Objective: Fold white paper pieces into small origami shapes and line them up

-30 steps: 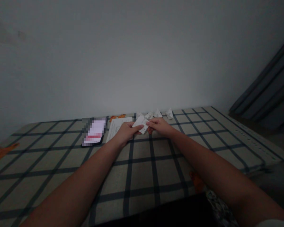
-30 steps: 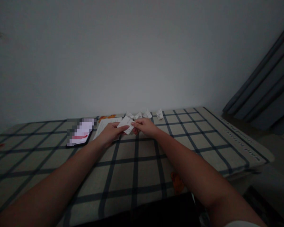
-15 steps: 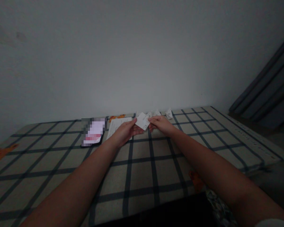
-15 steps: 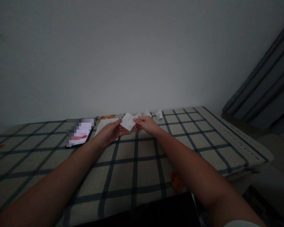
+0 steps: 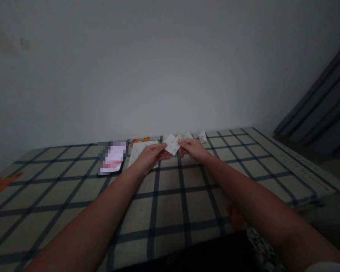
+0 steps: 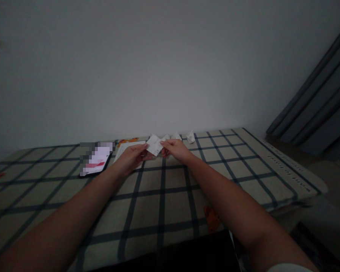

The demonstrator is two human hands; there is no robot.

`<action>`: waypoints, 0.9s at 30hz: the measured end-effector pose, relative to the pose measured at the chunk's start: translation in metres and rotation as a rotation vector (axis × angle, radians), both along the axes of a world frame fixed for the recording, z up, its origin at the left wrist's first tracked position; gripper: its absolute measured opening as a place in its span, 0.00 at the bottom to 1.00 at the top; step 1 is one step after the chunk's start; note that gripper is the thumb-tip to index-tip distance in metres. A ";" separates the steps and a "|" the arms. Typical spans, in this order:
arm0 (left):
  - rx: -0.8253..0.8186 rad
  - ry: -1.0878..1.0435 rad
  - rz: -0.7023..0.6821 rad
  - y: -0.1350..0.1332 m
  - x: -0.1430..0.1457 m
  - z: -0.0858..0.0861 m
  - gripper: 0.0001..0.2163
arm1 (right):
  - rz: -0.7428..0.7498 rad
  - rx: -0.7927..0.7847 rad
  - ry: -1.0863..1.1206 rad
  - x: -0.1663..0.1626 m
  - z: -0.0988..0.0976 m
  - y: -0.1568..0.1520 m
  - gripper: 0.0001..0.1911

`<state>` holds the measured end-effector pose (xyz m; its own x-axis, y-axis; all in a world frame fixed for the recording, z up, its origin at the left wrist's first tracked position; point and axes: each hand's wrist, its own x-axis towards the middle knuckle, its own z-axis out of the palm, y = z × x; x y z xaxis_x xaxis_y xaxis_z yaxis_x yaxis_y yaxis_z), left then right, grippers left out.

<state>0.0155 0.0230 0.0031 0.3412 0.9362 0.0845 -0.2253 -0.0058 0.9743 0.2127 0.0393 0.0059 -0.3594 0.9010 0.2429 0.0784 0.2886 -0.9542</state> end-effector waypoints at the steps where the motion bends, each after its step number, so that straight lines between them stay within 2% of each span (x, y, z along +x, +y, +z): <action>1: 0.006 0.011 0.006 0.000 0.000 0.000 0.13 | -0.004 0.011 -0.017 0.000 0.001 -0.001 0.22; 10: 0.017 0.185 0.107 -0.001 0.001 0.001 0.14 | -0.011 0.013 -0.068 0.000 0.002 -0.003 0.24; 19: -0.015 -0.003 0.058 -0.002 0.001 0.002 0.15 | -0.022 0.050 -0.091 -0.001 0.004 -0.004 0.23; 24: -0.011 -0.005 0.061 -0.001 0.002 -0.001 0.15 | -0.032 0.067 -0.112 -0.001 0.006 -0.005 0.23; 27: -0.003 0.070 0.042 -0.002 0.003 -0.003 0.15 | -0.030 0.072 -0.125 -0.002 0.006 -0.007 0.24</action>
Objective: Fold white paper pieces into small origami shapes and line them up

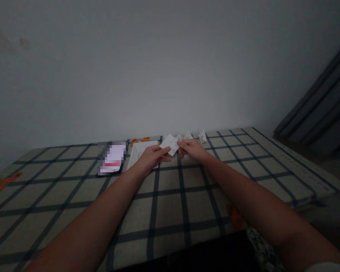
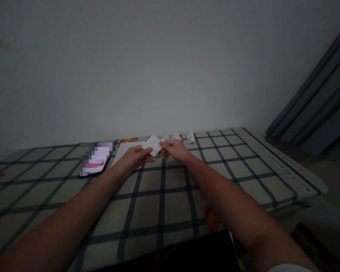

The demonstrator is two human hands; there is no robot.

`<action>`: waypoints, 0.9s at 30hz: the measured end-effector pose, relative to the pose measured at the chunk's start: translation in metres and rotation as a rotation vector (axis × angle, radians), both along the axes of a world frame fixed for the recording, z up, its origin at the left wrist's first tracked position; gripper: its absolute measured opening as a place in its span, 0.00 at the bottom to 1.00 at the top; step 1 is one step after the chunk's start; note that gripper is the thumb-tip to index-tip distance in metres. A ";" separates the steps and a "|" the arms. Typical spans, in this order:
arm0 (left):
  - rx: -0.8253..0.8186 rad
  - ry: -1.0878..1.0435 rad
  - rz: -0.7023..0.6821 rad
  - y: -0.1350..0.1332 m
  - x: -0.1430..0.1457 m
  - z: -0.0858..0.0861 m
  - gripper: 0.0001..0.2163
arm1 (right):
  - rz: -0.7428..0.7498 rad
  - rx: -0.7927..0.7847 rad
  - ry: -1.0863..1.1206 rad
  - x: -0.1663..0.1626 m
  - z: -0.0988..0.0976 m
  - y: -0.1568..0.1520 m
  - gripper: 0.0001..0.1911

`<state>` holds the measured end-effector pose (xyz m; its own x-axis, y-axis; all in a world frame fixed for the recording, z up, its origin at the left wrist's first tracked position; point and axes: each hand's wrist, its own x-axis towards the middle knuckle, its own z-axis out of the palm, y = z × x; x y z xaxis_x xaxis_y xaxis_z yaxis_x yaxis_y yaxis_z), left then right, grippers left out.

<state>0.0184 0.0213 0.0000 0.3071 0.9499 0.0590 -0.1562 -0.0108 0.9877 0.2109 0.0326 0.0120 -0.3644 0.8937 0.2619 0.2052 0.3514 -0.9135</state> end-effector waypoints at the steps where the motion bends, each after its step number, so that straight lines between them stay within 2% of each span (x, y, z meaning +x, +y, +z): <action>1: -0.001 0.036 -0.005 0.000 0.000 -0.001 0.16 | 0.009 0.003 -0.001 0.000 0.000 0.000 0.24; 5: -0.001 0.156 -0.003 0.000 0.000 -0.002 0.14 | 0.044 -0.007 -0.008 -0.001 -0.003 0.001 0.25; 11: 0.104 0.261 0.038 0.001 -0.002 -0.001 0.14 | 0.040 0.028 -0.095 0.000 -0.001 -0.002 0.23; 16: 0.090 0.326 0.064 -0.003 -0.001 0.004 0.13 | 0.039 0.030 -0.112 0.000 0.002 -0.005 0.23; 21: 0.128 0.420 0.078 -0.003 -0.002 0.001 0.15 | 0.069 0.025 -0.105 0.001 -0.001 -0.003 0.19; 27: 0.080 0.304 0.014 0.000 0.001 -0.005 0.16 | 0.062 0.045 -0.151 0.001 0.003 -0.006 0.19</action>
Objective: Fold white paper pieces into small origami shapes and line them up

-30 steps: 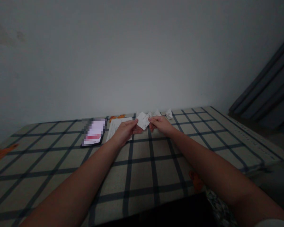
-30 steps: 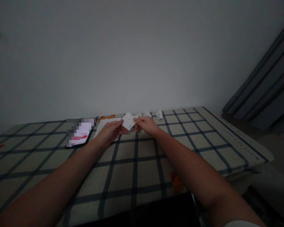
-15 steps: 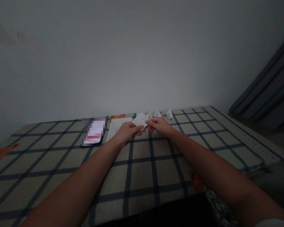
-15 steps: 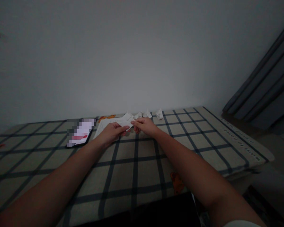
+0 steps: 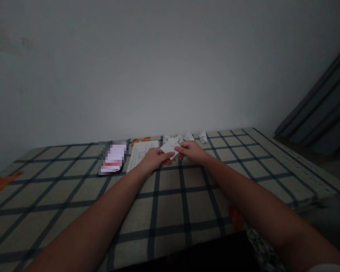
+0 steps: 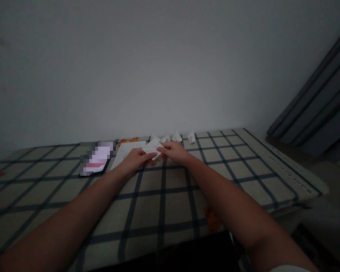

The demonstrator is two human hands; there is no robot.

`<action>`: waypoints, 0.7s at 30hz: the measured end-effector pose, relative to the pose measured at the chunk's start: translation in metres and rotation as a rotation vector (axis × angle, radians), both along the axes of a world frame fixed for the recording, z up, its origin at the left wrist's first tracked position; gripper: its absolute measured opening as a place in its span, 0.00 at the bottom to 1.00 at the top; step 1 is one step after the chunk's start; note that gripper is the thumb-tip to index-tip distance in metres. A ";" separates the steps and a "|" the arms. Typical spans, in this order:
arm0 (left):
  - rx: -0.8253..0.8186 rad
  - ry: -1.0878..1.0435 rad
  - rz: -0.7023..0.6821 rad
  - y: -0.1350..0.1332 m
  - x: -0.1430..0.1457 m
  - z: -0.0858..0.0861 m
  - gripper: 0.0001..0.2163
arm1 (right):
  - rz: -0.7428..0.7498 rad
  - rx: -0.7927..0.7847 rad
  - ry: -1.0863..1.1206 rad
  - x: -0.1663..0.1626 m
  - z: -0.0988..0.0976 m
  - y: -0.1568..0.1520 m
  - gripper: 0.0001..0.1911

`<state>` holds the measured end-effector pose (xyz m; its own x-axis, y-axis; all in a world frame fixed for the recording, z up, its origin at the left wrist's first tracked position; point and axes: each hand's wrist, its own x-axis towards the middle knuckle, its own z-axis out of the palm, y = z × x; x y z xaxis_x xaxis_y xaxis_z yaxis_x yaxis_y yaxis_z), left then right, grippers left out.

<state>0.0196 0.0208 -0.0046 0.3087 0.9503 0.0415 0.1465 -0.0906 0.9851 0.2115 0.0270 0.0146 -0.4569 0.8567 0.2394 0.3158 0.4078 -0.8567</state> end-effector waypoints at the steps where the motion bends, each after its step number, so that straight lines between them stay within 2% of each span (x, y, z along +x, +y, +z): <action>1: -0.017 -0.039 -0.005 0.000 0.001 0.001 0.17 | 0.001 0.002 -0.004 0.000 0.001 0.000 0.19; 4: 0.001 -0.098 0.018 -0.003 0.001 0.004 0.19 | 0.010 0.011 -0.011 -0.001 0.000 0.000 0.19; 8: 0.110 -0.023 0.070 -0.004 -0.002 0.009 0.16 | 0.017 0.006 0.007 -0.002 -0.003 0.002 0.19; 21: 0.222 0.002 0.161 0.003 -0.004 0.003 0.17 | -0.021 -0.098 0.182 -0.003 -0.003 0.004 0.20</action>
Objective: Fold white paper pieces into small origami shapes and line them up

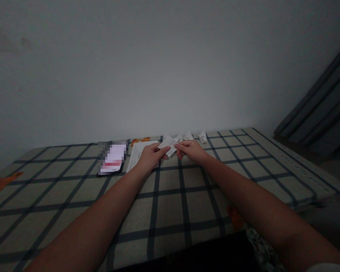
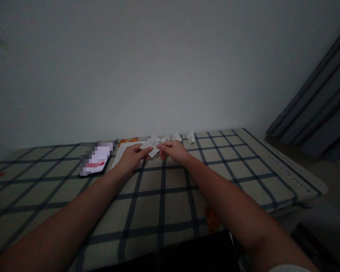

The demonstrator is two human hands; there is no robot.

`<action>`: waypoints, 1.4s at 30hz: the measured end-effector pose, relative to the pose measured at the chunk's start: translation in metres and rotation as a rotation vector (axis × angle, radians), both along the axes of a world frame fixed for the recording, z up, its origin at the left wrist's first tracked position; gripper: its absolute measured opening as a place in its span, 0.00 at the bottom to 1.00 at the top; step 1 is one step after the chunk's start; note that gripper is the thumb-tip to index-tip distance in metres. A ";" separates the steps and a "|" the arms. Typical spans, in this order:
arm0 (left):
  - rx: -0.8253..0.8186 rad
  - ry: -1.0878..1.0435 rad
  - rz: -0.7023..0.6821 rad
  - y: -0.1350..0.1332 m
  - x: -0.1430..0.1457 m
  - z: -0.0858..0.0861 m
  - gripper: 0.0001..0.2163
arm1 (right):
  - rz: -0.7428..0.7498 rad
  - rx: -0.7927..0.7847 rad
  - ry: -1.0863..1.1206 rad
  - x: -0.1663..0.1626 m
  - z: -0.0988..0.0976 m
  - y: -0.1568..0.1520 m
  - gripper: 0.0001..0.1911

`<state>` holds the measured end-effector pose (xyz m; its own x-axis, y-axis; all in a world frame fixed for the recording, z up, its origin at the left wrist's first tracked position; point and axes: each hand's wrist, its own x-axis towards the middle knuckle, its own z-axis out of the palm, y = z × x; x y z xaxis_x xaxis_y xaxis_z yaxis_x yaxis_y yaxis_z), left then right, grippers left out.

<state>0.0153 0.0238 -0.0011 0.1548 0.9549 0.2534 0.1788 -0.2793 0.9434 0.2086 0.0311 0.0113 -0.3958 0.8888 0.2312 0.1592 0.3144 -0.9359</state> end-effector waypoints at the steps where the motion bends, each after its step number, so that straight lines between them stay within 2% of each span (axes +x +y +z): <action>1: 0.006 0.006 0.006 0.001 0.000 0.000 0.17 | 0.007 -0.012 0.016 0.000 0.000 0.001 0.20; 11: -0.010 0.003 0.014 0.000 0.000 0.002 0.20 | -0.029 0.060 -0.018 0.000 0.003 -0.002 0.19; 17: 0.015 0.017 0.089 0.002 -0.002 0.006 0.22 | -0.037 0.052 0.042 0.000 0.000 0.001 0.18; 23: -0.041 -0.094 -0.028 0.001 -0.001 0.005 0.19 | -0.012 0.025 0.154 0.000 -0.007 0.005 0.15; 27: 0.012 -0.159 -0.042 0.000 0.001 0.004 0.14 | -0.066 0.060 0.177 0.000 -0.009 0.009 0.13; 32: 0.059 -0.193 -0.141 0.002 0.001 0.001 0.24 | -0.132 0.051 0.202 0.000 -0.007 0.011 0.11; 34: 0.099 -0.159 -0.130 0.003 0.000 0.000 0.23 | -0.138 0.046 0.205 0.000 -0.008 0.011 0.12; 39: 0.207 0.094 0.000 0.002 -0.005 0.000 0.13 | -0.154 0.072 0.182 0.002 -0.009 0.012 0.13; 42: 0.235 0.128 0.021 0.000 -0.007 0.004 0.12 | -0.116 0.062 0.192 0.002 -0.008 0.010 0.13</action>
